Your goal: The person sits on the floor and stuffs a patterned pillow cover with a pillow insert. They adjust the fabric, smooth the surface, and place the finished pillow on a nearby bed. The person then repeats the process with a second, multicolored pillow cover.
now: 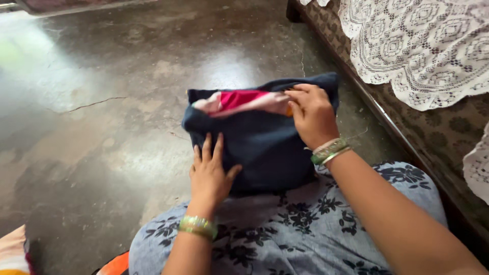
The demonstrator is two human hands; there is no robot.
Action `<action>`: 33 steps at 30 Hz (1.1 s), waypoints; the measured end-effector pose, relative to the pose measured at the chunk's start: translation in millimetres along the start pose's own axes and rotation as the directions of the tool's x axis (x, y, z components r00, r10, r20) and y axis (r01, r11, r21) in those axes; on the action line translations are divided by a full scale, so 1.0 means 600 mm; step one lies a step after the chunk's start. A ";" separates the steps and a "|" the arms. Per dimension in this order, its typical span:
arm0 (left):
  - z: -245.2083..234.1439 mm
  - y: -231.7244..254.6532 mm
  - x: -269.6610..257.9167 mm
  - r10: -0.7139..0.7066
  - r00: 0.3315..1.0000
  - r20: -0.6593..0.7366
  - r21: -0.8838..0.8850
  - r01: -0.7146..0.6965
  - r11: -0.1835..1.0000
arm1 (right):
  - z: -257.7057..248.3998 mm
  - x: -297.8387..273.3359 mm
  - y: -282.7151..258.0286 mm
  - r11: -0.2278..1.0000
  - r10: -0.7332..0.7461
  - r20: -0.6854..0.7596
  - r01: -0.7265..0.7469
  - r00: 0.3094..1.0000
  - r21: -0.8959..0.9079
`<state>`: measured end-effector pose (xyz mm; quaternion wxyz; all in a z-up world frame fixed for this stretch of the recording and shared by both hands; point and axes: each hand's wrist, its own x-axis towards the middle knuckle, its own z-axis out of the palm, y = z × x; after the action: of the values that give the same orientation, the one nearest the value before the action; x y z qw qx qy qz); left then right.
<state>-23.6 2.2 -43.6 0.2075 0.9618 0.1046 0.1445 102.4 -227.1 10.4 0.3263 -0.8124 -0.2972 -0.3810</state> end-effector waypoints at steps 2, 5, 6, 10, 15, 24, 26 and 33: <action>0.024 -0.009 0.051 -0.065 0.995 -0.069 0.015 0.066 0.998 | 0.003 -0.018 0.031 1.000 -0.012 -0.082 0.013 0.997 0.006; 0.085 -0.042 0.099 -0.149 0.970 -0.192 -0.061 0.140 0.988 | 0.014 -0.068 0.104 0.977 0.213 -0.005 -0.213 0.977 0.023; 0.112 -0.065 0.114 -0.180 0.955 -0.234 -0.103 0.159 0.982 | 0.022 -0.082 0.136 0.924 0.380 0.152 -0.382 0.912 -0.021; 0.232 -0.215 0.123 -0.204 0.951 -0.233 -0.124 0.179 0.976 | 0.070 -0.137 0.232 0.703 0.661 0.582 -0.662 0.473 -0.261; 0.259 -0.263 0.157 -0.587 0.689 0.425 -0.634 0.689 0.350 | 0.124 -0.138 0.246 0.670 0.706 0.618 -0.609 0.347 -0.424; 0.278 -0.243 0.170 -0.467 0.670 0.577 -0.754 0.657 0.010 | 0.196 -0.229 0.328 0.196 0.910 0.415 -0.880 -0.001 -0.433; 0.303 -0.253 0.178 -0.465 0.685 0.561 -0.788 0.614 -0.046 | 0.198 -0.245 0.345 -0.160 0.755 0.557 -0.922 -0.345 -0.353; 0.288 -0.239 0.182 -0.562 0.686 0.462 -0.836 0.549 -0.017 | 0.218 -0.265 0.343 -0.416 0.614 0.650 -0.884 -0.447 -0.214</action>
<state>114.2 94.8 -230.1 0.7723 0.5093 0.3697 0.0865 223.8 -291.2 -246.6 0.5762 -0.6418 0.3326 0.3814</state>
